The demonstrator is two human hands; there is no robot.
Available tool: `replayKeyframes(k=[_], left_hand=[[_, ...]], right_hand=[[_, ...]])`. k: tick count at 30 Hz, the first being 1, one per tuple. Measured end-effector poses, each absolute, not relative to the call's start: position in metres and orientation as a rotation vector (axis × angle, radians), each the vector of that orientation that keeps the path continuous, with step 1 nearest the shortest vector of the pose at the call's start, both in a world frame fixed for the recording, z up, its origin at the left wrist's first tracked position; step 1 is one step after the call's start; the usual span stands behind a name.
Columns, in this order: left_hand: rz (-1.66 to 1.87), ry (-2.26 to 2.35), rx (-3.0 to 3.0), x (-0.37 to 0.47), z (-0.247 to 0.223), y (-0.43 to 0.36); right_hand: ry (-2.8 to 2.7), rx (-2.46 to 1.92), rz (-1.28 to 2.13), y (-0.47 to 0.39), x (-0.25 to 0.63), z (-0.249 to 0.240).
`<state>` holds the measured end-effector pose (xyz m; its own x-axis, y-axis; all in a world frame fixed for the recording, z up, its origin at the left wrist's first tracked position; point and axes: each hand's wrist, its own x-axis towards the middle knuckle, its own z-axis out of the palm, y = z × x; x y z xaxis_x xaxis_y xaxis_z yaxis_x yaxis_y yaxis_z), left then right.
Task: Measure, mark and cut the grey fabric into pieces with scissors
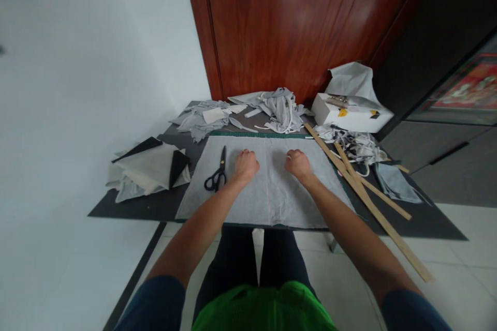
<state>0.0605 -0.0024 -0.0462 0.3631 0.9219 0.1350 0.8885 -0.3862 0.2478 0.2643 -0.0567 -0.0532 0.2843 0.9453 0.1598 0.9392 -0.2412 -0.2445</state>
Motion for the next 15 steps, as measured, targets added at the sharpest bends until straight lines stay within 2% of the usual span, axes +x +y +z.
replayKeyframes(k=[6, 15], left_hand=[[0.417, 2.050, 2.153, -0.003, -0.045, 0.015], [0.450, 1.922, 1.899, -0.031, -0.044, 0.035]], right_hand=[[-1.832, -2.141, 0.174, -0.053, 0.204, -0.052], [-1.895, -2.052, 0.292, -0.051, 0.177, -0.060]])
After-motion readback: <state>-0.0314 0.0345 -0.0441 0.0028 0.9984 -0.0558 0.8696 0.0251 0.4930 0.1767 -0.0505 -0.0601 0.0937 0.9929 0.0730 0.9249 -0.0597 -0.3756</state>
